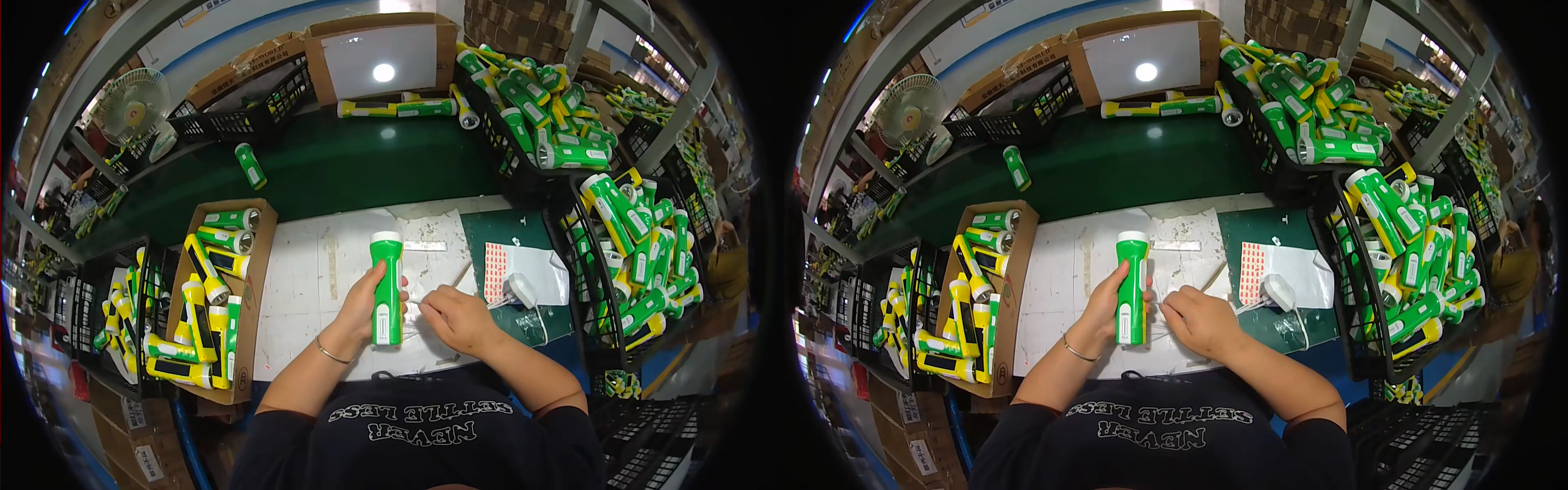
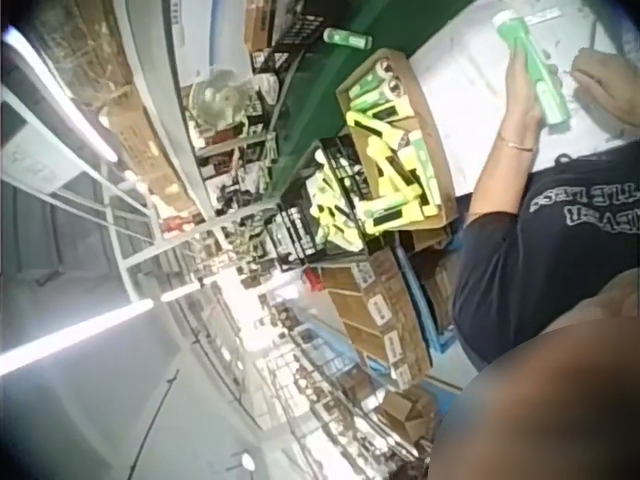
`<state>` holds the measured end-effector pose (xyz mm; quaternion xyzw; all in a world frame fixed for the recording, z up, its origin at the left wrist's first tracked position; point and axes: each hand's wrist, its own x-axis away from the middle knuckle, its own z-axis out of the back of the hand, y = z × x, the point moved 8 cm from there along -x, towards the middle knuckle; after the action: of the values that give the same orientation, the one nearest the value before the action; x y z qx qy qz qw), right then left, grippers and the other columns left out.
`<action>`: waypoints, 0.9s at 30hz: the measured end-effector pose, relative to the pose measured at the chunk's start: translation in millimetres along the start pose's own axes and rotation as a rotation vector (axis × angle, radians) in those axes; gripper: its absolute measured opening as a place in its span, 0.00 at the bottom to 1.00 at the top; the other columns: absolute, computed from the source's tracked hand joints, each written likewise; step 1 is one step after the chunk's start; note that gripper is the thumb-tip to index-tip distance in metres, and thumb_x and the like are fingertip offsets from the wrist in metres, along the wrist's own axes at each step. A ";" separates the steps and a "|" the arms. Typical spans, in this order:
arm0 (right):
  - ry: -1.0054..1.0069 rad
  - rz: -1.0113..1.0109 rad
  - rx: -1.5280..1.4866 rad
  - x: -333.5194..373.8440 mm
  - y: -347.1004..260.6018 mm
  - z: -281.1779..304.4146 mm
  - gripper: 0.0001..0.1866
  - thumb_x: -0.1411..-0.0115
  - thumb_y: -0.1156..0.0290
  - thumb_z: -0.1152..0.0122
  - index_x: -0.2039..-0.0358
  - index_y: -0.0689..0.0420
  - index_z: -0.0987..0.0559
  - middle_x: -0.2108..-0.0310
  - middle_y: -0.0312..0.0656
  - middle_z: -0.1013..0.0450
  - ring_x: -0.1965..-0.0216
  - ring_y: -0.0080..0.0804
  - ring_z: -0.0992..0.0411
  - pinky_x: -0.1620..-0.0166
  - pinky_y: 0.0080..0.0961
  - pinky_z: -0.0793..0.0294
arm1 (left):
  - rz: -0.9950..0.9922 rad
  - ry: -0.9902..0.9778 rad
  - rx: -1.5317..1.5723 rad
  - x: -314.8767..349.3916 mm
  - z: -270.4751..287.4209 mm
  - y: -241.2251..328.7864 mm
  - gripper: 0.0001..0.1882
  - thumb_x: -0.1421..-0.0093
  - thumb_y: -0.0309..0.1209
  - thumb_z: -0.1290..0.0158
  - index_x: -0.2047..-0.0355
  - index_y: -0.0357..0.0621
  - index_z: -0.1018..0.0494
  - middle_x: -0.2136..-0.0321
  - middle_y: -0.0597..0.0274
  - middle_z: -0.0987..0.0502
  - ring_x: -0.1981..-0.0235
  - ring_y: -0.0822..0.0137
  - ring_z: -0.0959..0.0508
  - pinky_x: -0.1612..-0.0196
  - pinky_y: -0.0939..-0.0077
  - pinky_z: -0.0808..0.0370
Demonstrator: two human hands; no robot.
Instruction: Applying labels and testing flashlights on a factory assembly line.
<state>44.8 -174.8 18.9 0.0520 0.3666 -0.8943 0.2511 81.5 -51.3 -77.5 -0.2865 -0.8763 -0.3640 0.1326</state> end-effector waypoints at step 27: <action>0.121 0.047 -0.107 -18.3 -6.4 -13.1 0.17 0.52 0.66 0.34 0.85 0.56 0.35 0.86 0.37 0.38 0.86 0.28 0.39 0.81 0.23 0.39 | -0.331 -0.060 -0.527 26.5 -23.4 24.7 0.20 0.38 0.34 0.53 0.48 0.43 0.42 0.63 0.60 0.29 0.65 0.73 0.28 0.62 0.77 0.28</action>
<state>56.4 -154.4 18.5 0.1012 0.4272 -0.8625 0.2515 75.6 -43.2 -35.6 -0.1750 -0.7899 -0.5868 -0.0331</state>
